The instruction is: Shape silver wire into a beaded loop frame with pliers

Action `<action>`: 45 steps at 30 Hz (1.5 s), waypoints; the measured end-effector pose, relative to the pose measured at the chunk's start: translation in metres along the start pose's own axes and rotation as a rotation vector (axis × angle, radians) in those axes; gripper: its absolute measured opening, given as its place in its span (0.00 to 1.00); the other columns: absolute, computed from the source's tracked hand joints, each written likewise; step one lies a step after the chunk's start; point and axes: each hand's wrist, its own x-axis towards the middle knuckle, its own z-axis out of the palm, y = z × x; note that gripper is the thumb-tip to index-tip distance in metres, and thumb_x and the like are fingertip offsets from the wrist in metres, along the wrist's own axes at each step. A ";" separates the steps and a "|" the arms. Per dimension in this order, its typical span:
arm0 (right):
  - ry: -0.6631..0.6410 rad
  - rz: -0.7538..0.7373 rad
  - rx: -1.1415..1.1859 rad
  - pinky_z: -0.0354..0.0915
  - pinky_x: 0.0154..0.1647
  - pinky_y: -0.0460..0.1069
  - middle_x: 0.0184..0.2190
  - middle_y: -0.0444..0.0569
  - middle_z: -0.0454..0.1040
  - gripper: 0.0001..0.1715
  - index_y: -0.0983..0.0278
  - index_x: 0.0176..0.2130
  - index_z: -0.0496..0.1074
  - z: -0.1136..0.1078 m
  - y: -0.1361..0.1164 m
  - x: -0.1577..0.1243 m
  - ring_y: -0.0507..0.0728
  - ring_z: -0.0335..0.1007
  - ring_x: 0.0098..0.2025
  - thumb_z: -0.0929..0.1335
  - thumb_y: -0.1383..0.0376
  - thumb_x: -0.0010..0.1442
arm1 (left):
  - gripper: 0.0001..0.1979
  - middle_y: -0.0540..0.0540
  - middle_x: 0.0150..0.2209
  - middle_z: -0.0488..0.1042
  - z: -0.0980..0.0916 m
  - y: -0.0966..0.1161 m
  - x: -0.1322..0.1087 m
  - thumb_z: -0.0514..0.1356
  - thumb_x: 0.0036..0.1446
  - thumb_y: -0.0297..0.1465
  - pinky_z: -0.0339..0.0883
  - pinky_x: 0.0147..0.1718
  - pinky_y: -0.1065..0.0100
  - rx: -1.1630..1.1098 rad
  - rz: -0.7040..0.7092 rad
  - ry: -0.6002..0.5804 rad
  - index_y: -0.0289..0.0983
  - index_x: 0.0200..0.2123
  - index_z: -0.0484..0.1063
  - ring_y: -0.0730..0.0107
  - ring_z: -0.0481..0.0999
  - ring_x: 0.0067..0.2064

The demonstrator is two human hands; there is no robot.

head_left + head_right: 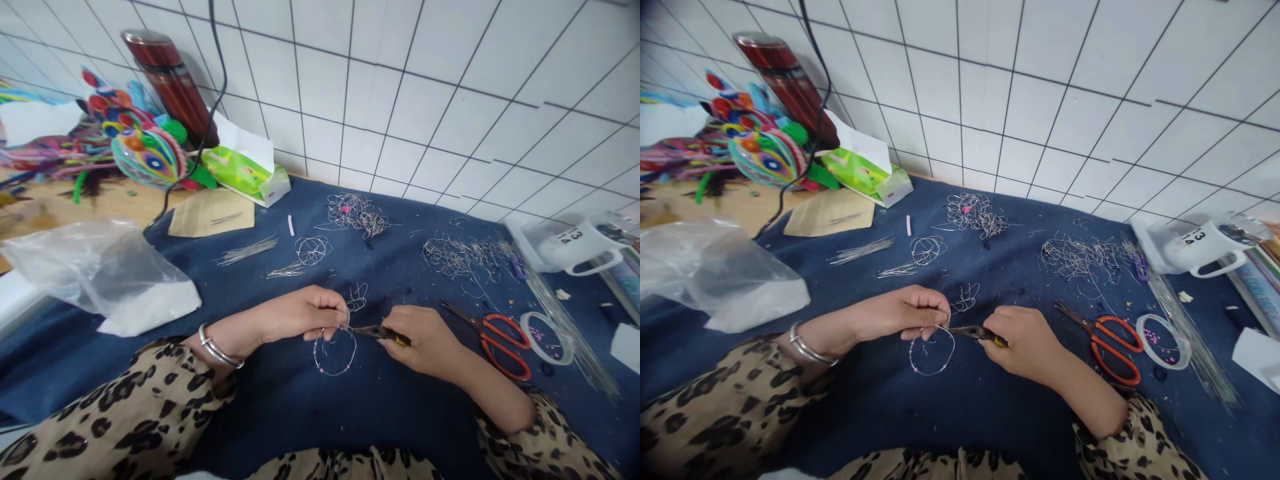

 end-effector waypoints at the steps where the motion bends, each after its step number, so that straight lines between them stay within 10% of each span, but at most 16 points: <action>1: 0.001 0.000 0.004 0.52 0.28 0.44 0.23 0.43 0.64 0.07 0.65 0.27 0.66 0.000 0.000 0.000 0.49 0.57 0.26 0.62 0.65 0.56 | 0.09 0.53 0.21 0.66 0.000 0.000 0.000 0.54 0.56 0.34 0.49 0.17 0.76 0.005 -0.002 0.002 0.33 0.31 0.67 0.82 0.56 0.17; 45: -0.008 0.277 0.394 0.54 0.26 0.43 0.23 0.41 0.64 0.08 0.65 0.27 0.68 0.003 0.003 0.001 0.48 0.59 0.25 0.64 0.63 0.55 | 0.09 0.53 0.22 0.62 -0.001 0.008 -0.003 0.54 0.54 0.32 0.49 0.21 0.74 0.099 0.004 0.089 0.34 0.33 0.72 0.78 0.55 0.22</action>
